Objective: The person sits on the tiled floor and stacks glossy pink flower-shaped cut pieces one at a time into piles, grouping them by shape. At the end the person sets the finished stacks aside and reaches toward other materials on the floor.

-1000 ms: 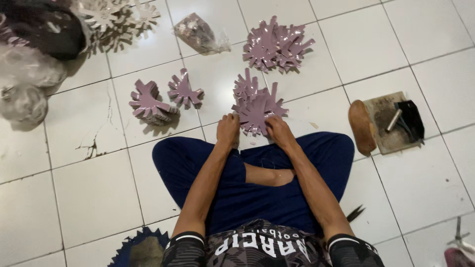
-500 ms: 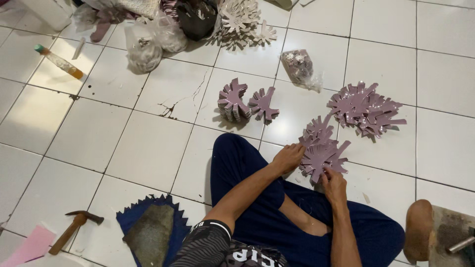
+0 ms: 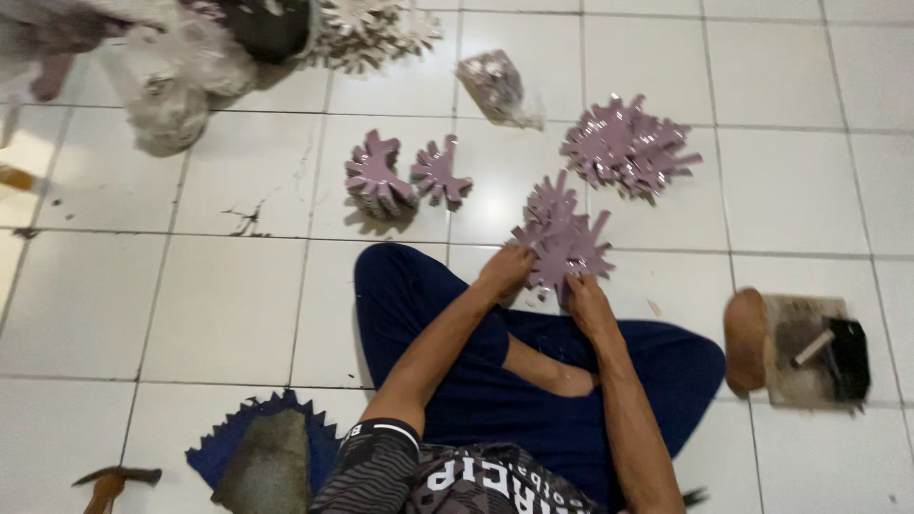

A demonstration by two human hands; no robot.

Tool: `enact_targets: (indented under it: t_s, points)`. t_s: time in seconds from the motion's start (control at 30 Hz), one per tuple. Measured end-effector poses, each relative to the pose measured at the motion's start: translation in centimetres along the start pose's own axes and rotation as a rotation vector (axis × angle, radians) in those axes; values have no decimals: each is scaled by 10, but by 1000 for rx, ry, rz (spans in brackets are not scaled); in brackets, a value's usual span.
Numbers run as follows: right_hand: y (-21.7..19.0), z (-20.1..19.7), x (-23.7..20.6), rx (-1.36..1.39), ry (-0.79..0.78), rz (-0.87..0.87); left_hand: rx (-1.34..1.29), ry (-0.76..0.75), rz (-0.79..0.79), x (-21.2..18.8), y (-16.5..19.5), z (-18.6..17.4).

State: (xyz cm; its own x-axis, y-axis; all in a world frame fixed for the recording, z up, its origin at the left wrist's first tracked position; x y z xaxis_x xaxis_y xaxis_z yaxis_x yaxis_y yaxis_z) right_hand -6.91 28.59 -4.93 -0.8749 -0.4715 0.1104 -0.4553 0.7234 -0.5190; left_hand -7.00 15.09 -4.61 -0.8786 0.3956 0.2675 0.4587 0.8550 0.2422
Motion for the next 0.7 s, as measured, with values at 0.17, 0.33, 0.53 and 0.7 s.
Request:
enact_targets:
  t_s: [0.17, 0.33, 0.53, 0.7]
  points:
    - [11, 2, -17, -18, -2, 44, -143, 38, -46, 3, 0, 14]
    - [25, -16, -21, 170, 11, 130, -283, 102, -168, -1, -11, 10]
    - [60, -67, -33, 578, 196, 297, -427, 236, -366, -14, -35, 2]
    - [61, -71, -17, 617, 154, 298, -357, 314, -447, -20, -43, -7]
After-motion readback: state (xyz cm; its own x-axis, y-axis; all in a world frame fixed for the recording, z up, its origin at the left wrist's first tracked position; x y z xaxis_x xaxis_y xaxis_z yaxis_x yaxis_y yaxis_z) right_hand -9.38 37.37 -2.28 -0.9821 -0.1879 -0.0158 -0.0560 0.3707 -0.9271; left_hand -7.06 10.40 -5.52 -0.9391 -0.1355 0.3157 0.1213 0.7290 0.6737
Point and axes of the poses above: each hand's wrist, its own x-axis towards the middle knuckle, its own z-axis out of the palm, y = z × x, the point moved 9 cm from there along x, towards the middle knuckle, and after that the axes turned 2 degrees about z, right-handed, at the moved point
